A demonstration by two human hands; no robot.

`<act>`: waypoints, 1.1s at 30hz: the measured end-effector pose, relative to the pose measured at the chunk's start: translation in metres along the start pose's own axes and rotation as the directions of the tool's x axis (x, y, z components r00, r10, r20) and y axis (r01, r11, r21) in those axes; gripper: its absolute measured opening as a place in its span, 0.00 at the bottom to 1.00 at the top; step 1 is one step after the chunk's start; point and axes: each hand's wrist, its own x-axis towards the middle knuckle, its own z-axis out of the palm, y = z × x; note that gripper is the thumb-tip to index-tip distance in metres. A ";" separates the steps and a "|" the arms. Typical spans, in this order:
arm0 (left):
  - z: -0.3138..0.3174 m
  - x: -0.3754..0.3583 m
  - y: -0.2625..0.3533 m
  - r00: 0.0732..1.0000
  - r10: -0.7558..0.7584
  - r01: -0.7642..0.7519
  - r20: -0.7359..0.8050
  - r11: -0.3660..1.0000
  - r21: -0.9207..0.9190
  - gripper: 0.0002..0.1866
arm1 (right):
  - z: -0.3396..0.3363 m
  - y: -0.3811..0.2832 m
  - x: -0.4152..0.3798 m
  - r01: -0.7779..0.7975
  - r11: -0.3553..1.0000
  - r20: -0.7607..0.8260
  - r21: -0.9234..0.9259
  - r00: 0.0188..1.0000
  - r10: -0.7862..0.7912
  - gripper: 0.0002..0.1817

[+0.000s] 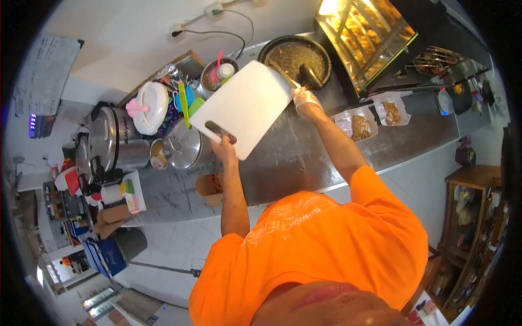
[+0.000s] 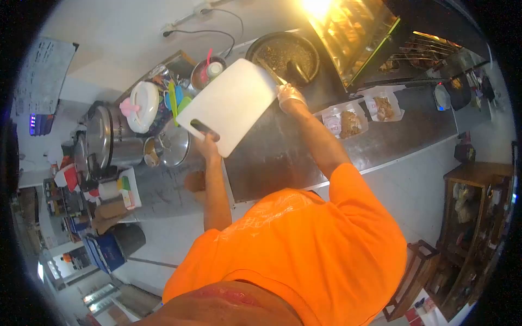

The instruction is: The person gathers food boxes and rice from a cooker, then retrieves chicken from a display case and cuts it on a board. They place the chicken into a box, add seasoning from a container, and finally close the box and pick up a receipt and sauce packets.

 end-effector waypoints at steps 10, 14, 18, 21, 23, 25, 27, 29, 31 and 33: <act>0.022 0.052 0.143 0.912 0.312 -0.372 0.267 0.903 0.214 0.09 | -0.017 -0.004 -0.050 -0.008 0.977 -0.534 0.211 0.836 0.123 0.19; 0.123 0.078 0.173 0.806 0.309 -0.437 0.505 0.886 0.154 0.13 | -0.006 0.033 -0.142 0.166 0.886 -0.348 0.432 0.937 -0.006 0.15; 0.240 0.090 0.153 0.722 0.128 -0.238 0.679 0.969 0.070 0.08 | -0.010 0.064 -0.239 0.105 0.684 -0.047 0.722 0.994 -0.103 0.12; 0.339 0.118 0.082 0.752 0.153 -0.361 0.641 0.909 0.207 0.14 | -0.025 0.083 -0.291 -0.027 0.860 0.091 0.510 0.996 -0.023 0.16; 0.396 0.125 0.059 0.806 0.117 -0.353 0.580 0.882 0.313 0.26 | -0.030 0.094 -0.315 -0.068 0.871 0.052 0.486 0.997 0.049 0.16; 0.424 0.107 0.069 0.780 0.093 -0.449 0.619 0.772 0.449 0.29 | -0.029 0.109 -0.327 -0.112 0.876 0.022 0.470 0.993 0.115 0.16; 0.431 0.069 0.095 0.786 -0.111 -0.168 0.609 0.909 0.382 0.29 | -0.018 0.126 -0.335 -0.201 0.773 -0.013 0.602 0.965 0.261 0.17; 0.413 0.011 0.147 0.656 -0.298 -0.414 0.693 0.626 0.661 0.32 | -0.030 0.126 -0.334 -0.261 0.778 0.061 0.572 0.959 0.277 0.17; 0.423 0.011 0.134 0.612 -0.263 -0.614 0.746 0.437 0.658 0.39 | -0.028 0.130 -0.329 -0.081 0.866 -0.099 0.493 0.984 0.149 0.17; 0.444 0.049 0.095 0.406 -0.355 -0.697 0.842 0.476 0.537 0.45 | -0.031 0.127 -0.320 0.026 0.897 -0.152 0.441 0.987 0.046 0.16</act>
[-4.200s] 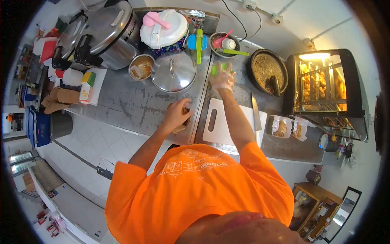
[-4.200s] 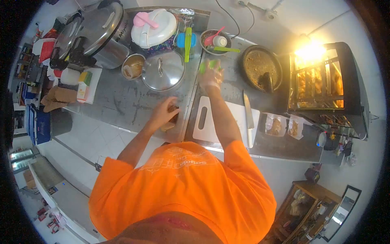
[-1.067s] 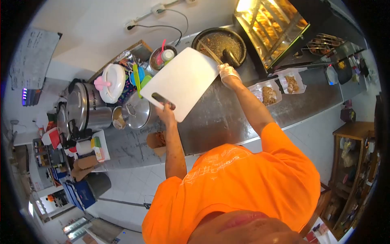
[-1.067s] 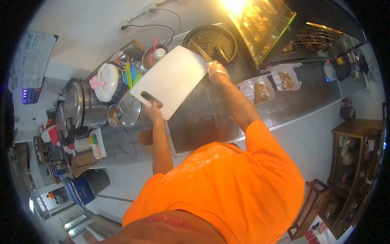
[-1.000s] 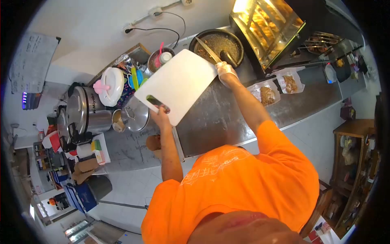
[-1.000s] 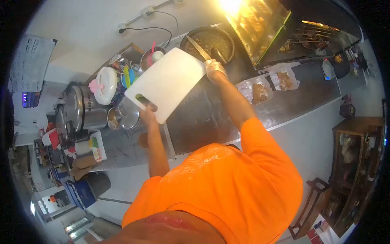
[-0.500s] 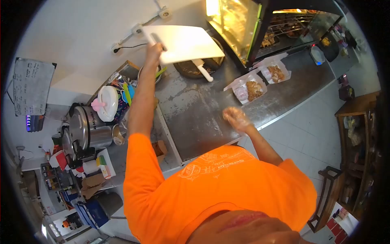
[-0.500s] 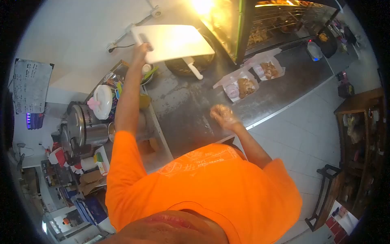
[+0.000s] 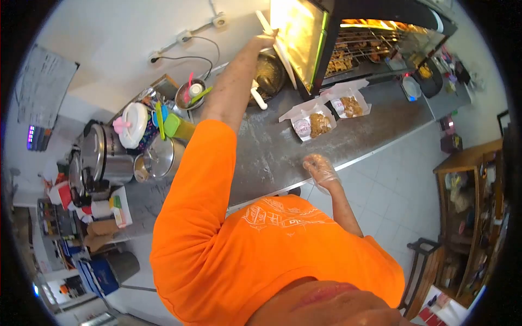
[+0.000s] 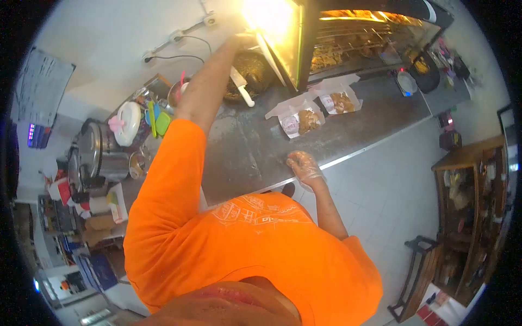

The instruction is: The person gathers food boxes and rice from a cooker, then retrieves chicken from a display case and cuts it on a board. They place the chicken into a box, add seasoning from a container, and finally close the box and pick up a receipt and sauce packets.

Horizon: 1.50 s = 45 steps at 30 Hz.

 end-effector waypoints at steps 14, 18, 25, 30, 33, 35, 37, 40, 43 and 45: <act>0.108 -0.224 0.015 0.571 0.214 -0.611 -0.792 0.756 -0.236 0.17 | 0.007 -0.059 0.052 0.149 0.939 -0.213 0.310 0.974 -0.084 0.17; 0.175 -0.353 -0.015 0.521 0.582 -0.711 -0.625 0.701 0.060 0.20 | 0.034 -0.074 0.072 0.252 0.761 -0.627 0.598 0.738 0.249 0.23; 0.239 -0.420 -0.083 0.807 -0.427 -0.205 -0.409 0.447 -0.871 0.12 | 0.134 -0.152 0.076 0.480 0.818 -0.571 0.316 0.785 -0.240 0.21; 0.242 -0.442 -0.105 0.680 -0.593 -0.495 -0.432 0.063 -0.867 0.06 | 0.195 -0.177 0.096 0.364 0.633 -0.408 0.683 0.909 -0.082 0.14; 0.243 -0.452 -0.101 0.664 -0.429 -0.635 -0.612 0.109 -0.765 0.16 | 0.196 -0.205 0.099 0.304 0.695 -0.385 0.652 0.922 -0.043 0.14; 0.265 -0.434 -0.143 0.760 -0.051 -0.641 -0.648 0.110 -0.760 0.33 | 0.194 -0.209 0.103 0.375 0.822 -0.506 0.428 0.853 -0.126 0.14; 0.257 -0.423 -0.139 0.871 -0.034 -0.489 -0.490 0.045 -0.871 0.37 | 0.186 -0.203 0.102 0.359 0.922 -0.535 0.147 0.813 -0.231 0.19; 0.215 -0.404 -0.121 0.972 0.055 -0.229 -0.230 -0.023 -0.973 0.49 | 0.180 -0.175 0.100 0.312 0.898 -0.510 0.311 0.852 -0.119 0.22; 0.189 -0.368 -0.102 0.948 0.313 0.017 -0.056 -0.226 -0.974 0.53 | 0.147 -0.144 0.087 0.349 0.882 -0.422 0.316 0.885 -0.198 0.25; 0.184 -0.337 -0.081 0.985 0.144 -0.051 -0.095 -0.282 -0.958 0.53 | 0.137 -0.104 0.083 0.363 0.845 -0.204 0.392 0.930 -0.305 0.27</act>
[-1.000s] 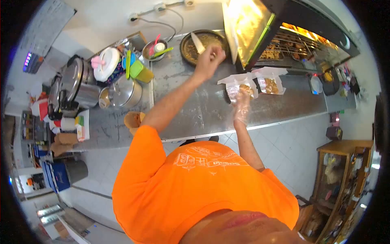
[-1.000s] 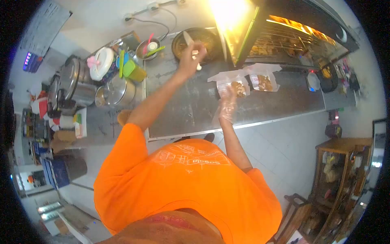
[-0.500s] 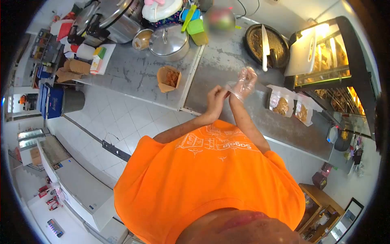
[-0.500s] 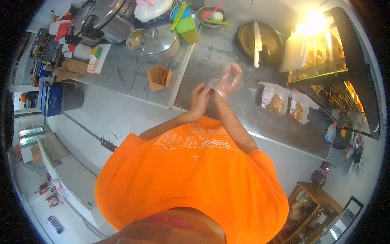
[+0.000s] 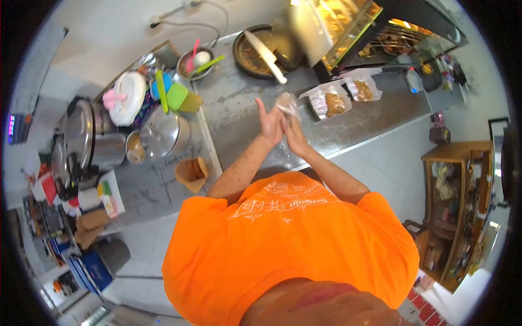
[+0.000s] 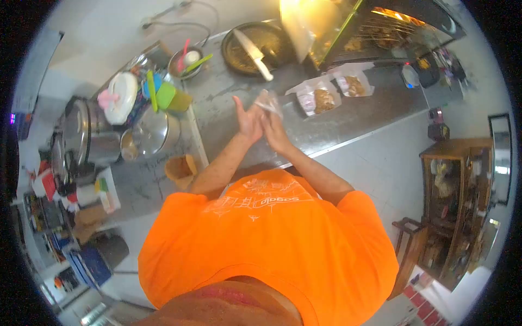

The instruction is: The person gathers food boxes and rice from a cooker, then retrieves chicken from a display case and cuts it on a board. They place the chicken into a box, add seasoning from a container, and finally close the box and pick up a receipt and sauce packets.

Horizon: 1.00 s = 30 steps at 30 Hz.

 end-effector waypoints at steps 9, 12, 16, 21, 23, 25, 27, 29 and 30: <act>0.088 0.162 0.016 0.628 0.469 -0.462 0.621 -0.417 0.783 0.43 | -0.172 0.023 0.004 -0.207 0.974 -0.387 -0.089 0.909 0.157 0.24; 0.134 0.195 -0.014 0.746 0.529 0.019 0.405 -0.624 0.781 0.47 | -0.265 0.030 0.049 -0.173 0.981 -0.614 -0.089 0.785 0.083 0.23; 0.141 0.233 -0.010 0.746 0.578 0.149 0.331 -0.630 0.762 0.46 | -0.413 0.069 0.112 -0.152 0.925 -0.711 -0.349 0.685 -0.156 0.23; 0.173 0.278 0.042 0.871 0.486 0.301 0.068 -0.639 0.708 0.43 | -0.528 0.090 0.197 -0.182 0.950 -0.768 -0.253 0.635 -0.083 0.25; 0.144 0.308 0.061 0.836 0.532 0.246 0.131 -0.579 0.778 0.44 | -0.545 0.095 0.215 -0.175 0.956 -0.752 -0.236 0.656 -0.066 0.25; 0.150 0.305 0.078 0.851 0.520 0.178 0.080 -0.427 0.887 0.42 | -0.543 0.089 0.227 -0.153 0.958 -0.721 -0.241 0.690 -0.071 0.24; 0.132 0.298 0.091 0.743 0.614 -0.108 0.266 -0.283 0.953 0.34 | -0.542 0.098 0.235 -0.178 0.936 -0.757 -0.304 0.642 -0.124 0.23; 0.119 0.285 0.081 0.471 0.860 -0.523 0.196 0.093 0.847 0.29 | -0.537 0.086 0.231 -0.172 0.943 -0.750 -0.284 0.653 -0.106 0.22; 0.102 0.287 0.078 0.347 0.926 -0.570 0.147 0.084 0.818 0.29 | -0.537 0.089 0.233 -0.187 0.938 -0.766 -0.293 0.633 -0.113 0.21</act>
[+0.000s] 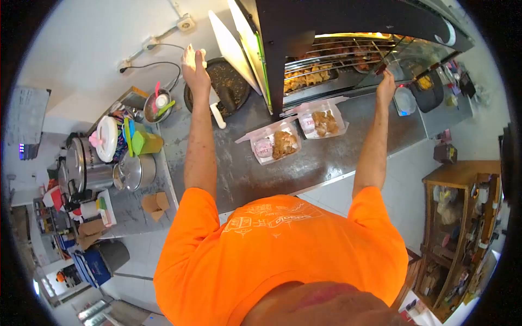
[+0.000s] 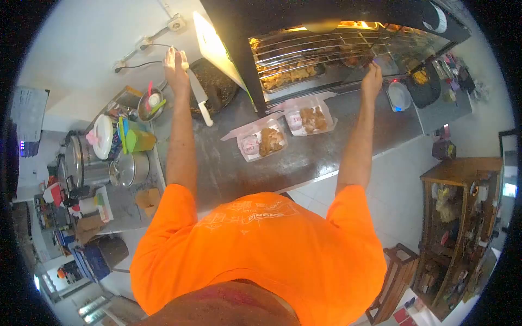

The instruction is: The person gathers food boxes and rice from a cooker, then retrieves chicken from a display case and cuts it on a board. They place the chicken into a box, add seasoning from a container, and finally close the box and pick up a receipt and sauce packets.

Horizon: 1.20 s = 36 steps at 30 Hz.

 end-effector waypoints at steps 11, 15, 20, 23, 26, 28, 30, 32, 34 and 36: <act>-0.083 -0.088 -0.163 0.790 -0.271 -0.454 0.550 0.344 0.822 0.25 | 0.013 -0.054 -0.085 0.000 0.993 0.344 0.116 0.938 -0.040 0.18; -0.079 -0.089 -0.115 0.841 -0.383 -0.149 0.383 0.517 0.843 0.18 | 0.019 -0.091 -0.125 -0.110 0.988 0.498 0.111 0.866 0.041 0.19; -0.151 -0.132 -0.028 0.920 0.141 -0.372 0.366 0.607 0.702 0.11 | 0.043 -0.100 -0.158 -0.040 0.994 0.525 0.100 0.851 -0.019 0.20; -0.243 -0.168 0.046 0.968 0.203 -0.231 0.149 0.478 0.848 0.13 | 0.057 -0.119 -0.191 -0.100 0.987 0.522 0.124 0.853 0.021 0.21; -0.364 -0.216 0.075 0.937 0.211 0.161 -0.278 0.444 0.881 0.23 | 0.069 -0.131 -0.215 -0.175 0.973 0.493 0.150 0.867 0.079 0.21; -0.435 -0.246 0.077 0.700 0.241 0.579 -0.672 0.359 0.732 0.28 | 0.081 -0.120 -0.221 -0.166 0.970 0.464 0.180 0.884 0.065 0.22; -0.527 -0.300 0.035 0.354 0.153 0.835 -0.923 0.392 0.386 0.33 | 0.094 -0.126 -0.234 -0.173 0.967 0.409 0.187 0.909 0.083 0.23; -0.573 -0.314 0.022 0.225 -0.101 0.853 -0.969 0.502 0.145 0.34 | 0.105 -0.127 -0.241 -0.216 0.921 0.347 0.324 0.933 0.097 0.27; -0.582 -0.315 0.026 0.140 -0.765 0.915 -0.629 0.343 -0.213 0.31 | 0.115 -0.126 -0.248 -0.183 0.930 0.285 0.318 0.954 0.090 0.28; -0.575 -0.320 -0.007 0.170 -0.728 0.816 -0.664 0.482 -0.320 0.26 | 0.123 -0.120 -0.255 -0.040 0.967 0.199 0.253 0.980 -0.011 0.29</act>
